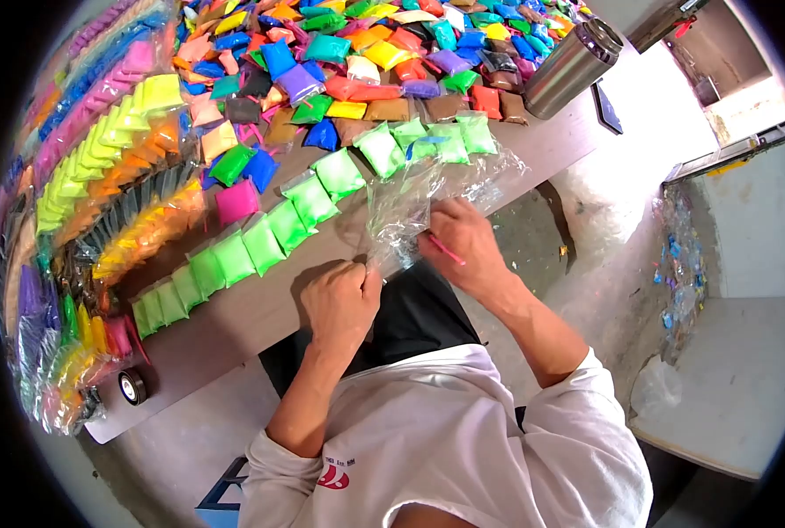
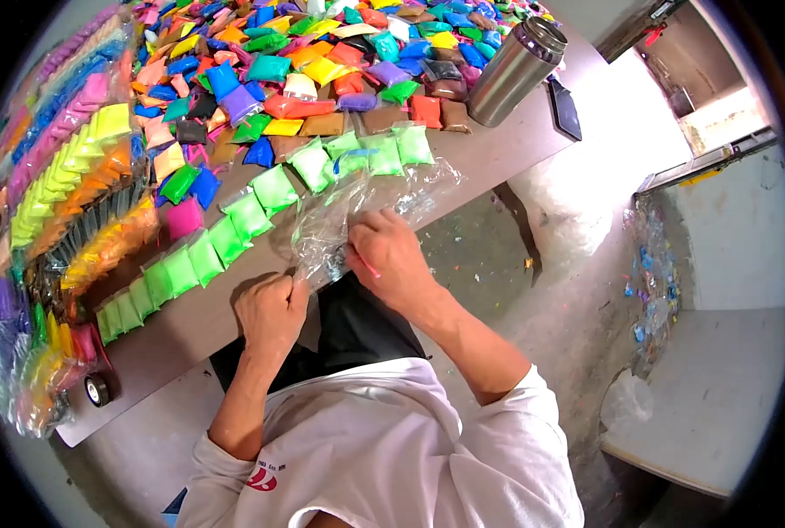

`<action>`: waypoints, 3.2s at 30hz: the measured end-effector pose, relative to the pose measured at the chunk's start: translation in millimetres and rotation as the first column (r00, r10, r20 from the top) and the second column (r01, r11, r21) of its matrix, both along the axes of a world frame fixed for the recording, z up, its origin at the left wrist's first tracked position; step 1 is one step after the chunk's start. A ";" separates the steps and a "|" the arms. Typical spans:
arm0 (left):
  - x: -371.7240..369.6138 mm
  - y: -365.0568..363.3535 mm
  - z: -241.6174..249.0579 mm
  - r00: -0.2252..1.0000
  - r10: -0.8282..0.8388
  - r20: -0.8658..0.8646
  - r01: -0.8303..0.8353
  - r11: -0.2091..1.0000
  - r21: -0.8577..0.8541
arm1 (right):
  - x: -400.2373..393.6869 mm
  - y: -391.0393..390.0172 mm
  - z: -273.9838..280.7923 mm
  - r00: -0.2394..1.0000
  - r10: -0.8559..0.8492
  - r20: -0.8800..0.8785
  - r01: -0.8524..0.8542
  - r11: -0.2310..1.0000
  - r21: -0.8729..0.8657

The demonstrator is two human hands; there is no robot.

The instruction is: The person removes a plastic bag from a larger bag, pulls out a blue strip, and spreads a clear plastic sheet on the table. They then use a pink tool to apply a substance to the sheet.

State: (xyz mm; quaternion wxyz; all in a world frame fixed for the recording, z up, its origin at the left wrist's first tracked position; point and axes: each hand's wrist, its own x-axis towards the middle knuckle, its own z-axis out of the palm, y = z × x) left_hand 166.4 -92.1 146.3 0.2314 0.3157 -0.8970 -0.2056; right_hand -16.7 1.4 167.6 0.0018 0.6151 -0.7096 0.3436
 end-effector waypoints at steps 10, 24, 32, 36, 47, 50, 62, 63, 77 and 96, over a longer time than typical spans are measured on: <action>-2.4 0.2 4.3 1.000 0.002 0.021 -0.002 1.000 0.026 | 3.0 3.3 -12.6 0.998 -0.062 -0.023 0.063 0.998 0.030; -0.9 0.1 5.2 0.998 -0.008 0.067 0.005 0.999 0.036 | 3.0 9.4 -14.4 0.978 -0.178 -0.109 0.181 0.983 0.025; -3.0 1.1 0.7 1.000 0.011 0.026 -0.011 1.000 0.000 | -1.8 12.3 -2.6 0.954 -0.267 -0.132 0.281 0.955 0.094; -1.5 0.2 2.7 0.999 0.008 0.033 -0.009 0.999 0.031 | 25.6 3.5 -13.0 0.980 -0.181 -0.081 0.185 0.982 0.035; -1.3 1.3 1.9 1.000 0.013 0.017 -0.013 1.000 0.005 | 46.9 8.9 -10.4 0.992 -0.122 -0.036 0.124 0.991 0.055; -0.9 -0.4 1.9 1.000 0.002 -0.001 -0.002 1.000 0.001 | 19.9 18.6 -27.2 0.951 -0.300 -0.077 0.300 0.954 -0.017; -1.7 0.7 0.3 1.000 0.018 -0.002 -0.018 0.999 -0.032 | 45.6 9.6 -27.0 0.986 -0.166 0.035 0.167 0.986 -0.031; -2.4 1.1 -0.4 1.000 0.018 -0.012 -0.018 0.999 -0.028 | 32.6 15.2 -26.5 0.980 -0.199 0.026 0.200 0.980 -0.027; -0.2 0.9 -1.9 1.000 0.010 -0.027 -0.011 0.999 -0.053 | 27.7 18.1 -21.4 0.942 -0.337 -0.001 0.336 0.939 0.075; -0.4 4.4 -0.8 0.998 0.020 -0.054 -0.017 0.998 0.053 | 38.5 4.9 -11.4 0.972 -0.235 -0.017 0.235 0.972 0.006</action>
